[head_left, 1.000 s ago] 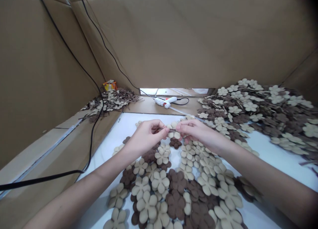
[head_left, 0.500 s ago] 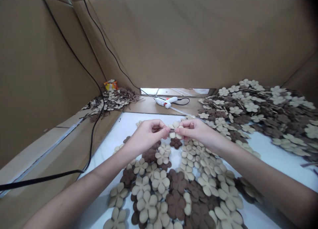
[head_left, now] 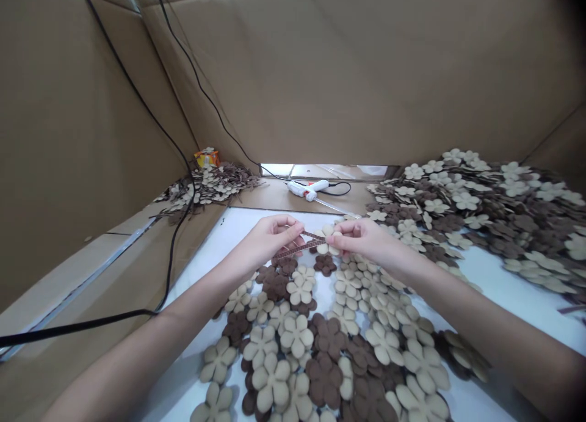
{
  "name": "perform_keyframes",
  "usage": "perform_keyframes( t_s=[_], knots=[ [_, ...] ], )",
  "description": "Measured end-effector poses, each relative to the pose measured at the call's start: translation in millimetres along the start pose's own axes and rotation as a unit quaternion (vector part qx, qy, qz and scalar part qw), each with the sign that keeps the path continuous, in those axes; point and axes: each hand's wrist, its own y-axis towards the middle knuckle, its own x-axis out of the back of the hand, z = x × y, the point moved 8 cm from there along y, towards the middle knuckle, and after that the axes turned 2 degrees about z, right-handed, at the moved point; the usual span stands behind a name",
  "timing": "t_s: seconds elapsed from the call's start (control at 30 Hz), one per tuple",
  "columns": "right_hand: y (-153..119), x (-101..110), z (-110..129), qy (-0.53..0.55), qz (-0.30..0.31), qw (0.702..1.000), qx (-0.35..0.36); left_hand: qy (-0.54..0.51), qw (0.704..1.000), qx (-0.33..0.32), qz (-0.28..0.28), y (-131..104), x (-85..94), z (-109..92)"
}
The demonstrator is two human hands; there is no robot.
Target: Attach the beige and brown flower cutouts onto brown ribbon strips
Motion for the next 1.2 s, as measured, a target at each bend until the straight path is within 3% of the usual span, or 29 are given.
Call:
perform_keyframes(
  t_s=[0.43, 0.6, 0.73, 0.8, 0.93, 1.0, 1.2],
  knots=[
    [-2.5, 14.2, 4.6, -0.027, -0.007, 1.000, -0.005, -0.037, 0.999, 0.014, -0.033, 4.1, 17.0, 2.5],
    [-1.6, 16.3, 1.1, -0.030, -0.007, 0.999, -0.012, 0.014, 0.999, 0.012, -0.029, 7.5, 25.0, 1.0],
    [-2.4, 14.8, 2.9, -0.033, 0.001, 0.999, -0.006, 0.153, 0.976, -0.084, -0.128, 2.4, 34.4, -19.1],
    [-3.8, 10.0, 6.1, -0.035, 0.015, 0.999, -0.003, 0.183, 0.961, -0.135, -0.155, -4.0, 27.1, -28.7],
    [-7.0, -2.6, 13.0, -0.042, 0.033, 0.999, 0.005, 0.124, 0.988, -0.092, -0.014, -4.6, -13.0, -14.9],
    [-8.0, -7.1, 13.3, -0.033, 0.029, 0.999, 0.004, 0.096, 0.992, -0.079, 0.026, -5.0, -24.4, -8.5],
    [-4.6, -14.6, 7.2, 0.023, 0.023, 0.999, 0.002, 0.044, 0.997, -0.062, 0.009, -2.5, -21.0, -0.1]
  ],
)
